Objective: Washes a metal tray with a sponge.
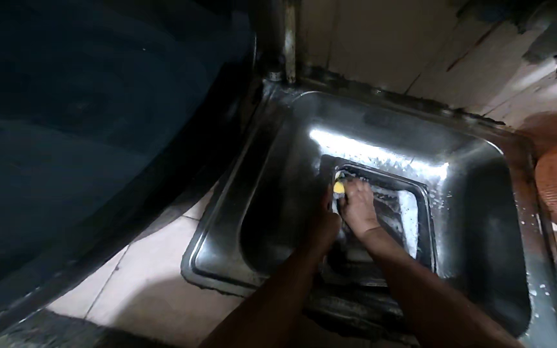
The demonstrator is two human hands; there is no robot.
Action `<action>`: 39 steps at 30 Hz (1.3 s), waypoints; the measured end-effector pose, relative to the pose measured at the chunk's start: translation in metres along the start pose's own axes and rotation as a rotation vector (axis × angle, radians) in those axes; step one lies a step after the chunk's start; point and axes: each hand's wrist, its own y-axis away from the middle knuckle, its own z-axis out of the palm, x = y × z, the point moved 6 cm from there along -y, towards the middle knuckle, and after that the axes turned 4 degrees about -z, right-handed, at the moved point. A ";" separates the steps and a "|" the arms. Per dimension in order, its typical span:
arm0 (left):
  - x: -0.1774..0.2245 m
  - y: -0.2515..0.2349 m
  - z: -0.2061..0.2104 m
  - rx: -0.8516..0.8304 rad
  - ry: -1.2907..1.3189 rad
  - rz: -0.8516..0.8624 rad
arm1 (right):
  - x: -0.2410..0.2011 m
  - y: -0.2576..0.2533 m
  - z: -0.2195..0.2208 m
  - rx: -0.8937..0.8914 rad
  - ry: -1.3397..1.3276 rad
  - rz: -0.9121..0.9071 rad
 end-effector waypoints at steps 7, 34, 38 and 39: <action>0.003 0.006 -0.005 -0.002 0.020 -0.021 | 0.134 0.001 -0.047 -0.272 0.369 0.032; -0.007 -0.004 -0.003 0.047 -0.058 -0.002 | -0.022 0.083 -0.001 -0.548 -0.170 0.159; -0.007 -0.002 -0.005 0.053 -0.068 -0.010 | 0.098 0.083 -0.005 -0.199 0.032 0.399; -0.005 -0.002 -0.004 0.040 -0.014 -0.004 | 0.127 0.086 -0.013 -0.114 0.071 0.533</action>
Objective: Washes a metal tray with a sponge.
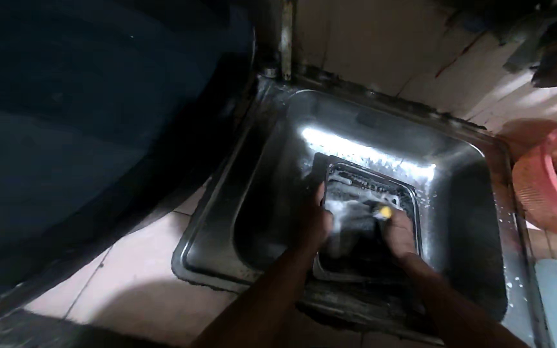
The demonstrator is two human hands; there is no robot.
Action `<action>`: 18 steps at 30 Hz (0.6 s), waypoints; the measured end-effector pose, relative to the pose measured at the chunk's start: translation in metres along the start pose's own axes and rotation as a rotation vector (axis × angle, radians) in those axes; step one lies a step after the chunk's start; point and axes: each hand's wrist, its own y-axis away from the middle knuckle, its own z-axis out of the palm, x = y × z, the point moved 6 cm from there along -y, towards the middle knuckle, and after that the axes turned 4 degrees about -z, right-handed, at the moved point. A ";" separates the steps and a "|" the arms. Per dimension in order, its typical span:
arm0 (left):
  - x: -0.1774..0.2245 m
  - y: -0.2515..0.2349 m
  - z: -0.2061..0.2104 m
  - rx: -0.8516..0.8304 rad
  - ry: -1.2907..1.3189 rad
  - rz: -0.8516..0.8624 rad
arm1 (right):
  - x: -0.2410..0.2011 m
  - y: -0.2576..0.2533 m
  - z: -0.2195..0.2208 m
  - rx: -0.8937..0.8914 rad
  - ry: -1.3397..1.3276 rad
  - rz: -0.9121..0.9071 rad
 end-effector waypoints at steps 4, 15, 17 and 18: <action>0.006 0.004 0.003 -0.035 -0.014 -0.038 | -0.038 0.001 -0.005 0.067 -0.091 0.138; 0.008 0.008 -0.004 -0.005 -0.040 -0.053 | -0.006 -0.057 -0.020 -0.007 0.144 -0.185; 0.008 0.008 -0.002 -0.015 -0.059 -0.073 | 0.023 -0.062 -0.045 -0.052 0.107 -0.094; 0.008 0.008 -0.002 -0.016 -0.062 -0.085 | 0.027 -0.060 -0.059 0.027 -0.025 -0.076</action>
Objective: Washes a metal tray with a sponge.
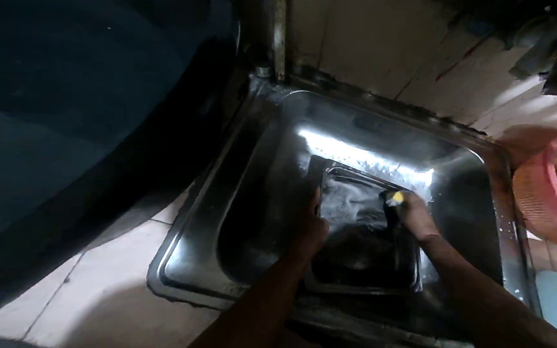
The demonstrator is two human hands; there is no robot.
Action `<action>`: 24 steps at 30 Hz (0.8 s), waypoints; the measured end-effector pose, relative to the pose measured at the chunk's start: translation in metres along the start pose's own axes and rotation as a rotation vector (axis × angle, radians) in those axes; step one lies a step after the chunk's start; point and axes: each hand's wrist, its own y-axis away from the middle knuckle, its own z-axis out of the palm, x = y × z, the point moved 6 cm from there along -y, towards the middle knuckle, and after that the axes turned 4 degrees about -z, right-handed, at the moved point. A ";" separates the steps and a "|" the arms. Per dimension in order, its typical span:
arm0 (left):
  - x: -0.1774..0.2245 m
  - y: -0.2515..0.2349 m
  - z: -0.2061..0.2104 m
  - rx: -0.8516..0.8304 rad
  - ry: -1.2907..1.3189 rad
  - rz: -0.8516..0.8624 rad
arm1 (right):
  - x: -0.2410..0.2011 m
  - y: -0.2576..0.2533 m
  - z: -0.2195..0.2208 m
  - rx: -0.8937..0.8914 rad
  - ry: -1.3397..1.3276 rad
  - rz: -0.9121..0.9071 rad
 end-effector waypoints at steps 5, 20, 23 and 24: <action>-0.001 -0.003 0.000 -0.007 -0.027 0.012 | -0.012 -0.013 -0.018 0.427 -0.551 0.250; 0.001 0.002 -0.002 -0.008 -0.025 -0.031 | -0.008 -0.028 -0.012 0.132 -0.205 0.101; 0.003 0.001 -0.002 -0.002 -0.063 -0.037 | 0.031 -0.030 -0.053 0.168 -0.274 0.216; 0.005 0.002 -0.002 0.000 -0.077 -0.039 | 0.025 -0.025 -0.067 0.204 -0.263 0.169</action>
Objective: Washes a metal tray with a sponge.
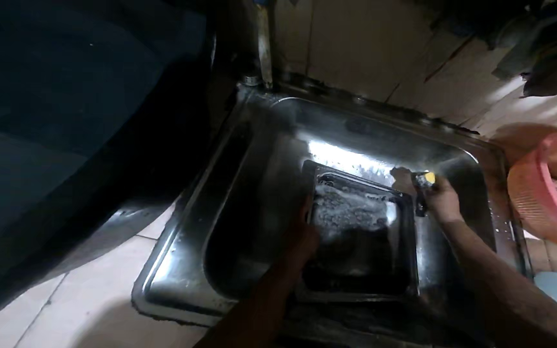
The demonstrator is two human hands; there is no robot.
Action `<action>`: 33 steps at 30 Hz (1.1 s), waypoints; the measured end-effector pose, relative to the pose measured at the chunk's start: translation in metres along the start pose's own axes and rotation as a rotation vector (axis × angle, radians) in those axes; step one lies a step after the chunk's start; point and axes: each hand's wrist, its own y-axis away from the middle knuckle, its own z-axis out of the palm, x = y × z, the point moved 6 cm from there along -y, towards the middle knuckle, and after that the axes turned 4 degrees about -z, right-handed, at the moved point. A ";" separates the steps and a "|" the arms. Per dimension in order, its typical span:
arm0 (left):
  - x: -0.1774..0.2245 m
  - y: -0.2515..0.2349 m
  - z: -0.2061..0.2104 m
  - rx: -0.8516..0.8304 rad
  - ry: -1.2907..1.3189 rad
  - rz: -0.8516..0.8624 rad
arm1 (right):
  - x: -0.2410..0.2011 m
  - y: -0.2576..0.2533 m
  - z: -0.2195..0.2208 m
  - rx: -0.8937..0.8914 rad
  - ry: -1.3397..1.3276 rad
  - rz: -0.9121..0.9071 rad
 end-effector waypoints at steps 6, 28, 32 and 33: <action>-0.002 -0.002 0.000 0.025 -0.047 -0.050 | -0.036 0.037 0.017 -0.096 0.274 -0.831; -0.012 -0.008 0.002 0.059 0.090 0.032 | -0.089 0.215 0.114 -1.059 0.175 -0.270; -0.015 -0.011 0.001 0.052 0.091 0.075 | -0.102 0.217 0.131 -0.945 0.064 -0.458; -0.016 -0.012 0.002 0.045 0.087 0.082 | -0.076 0.206 0.126 -0.893 0.105 -0.447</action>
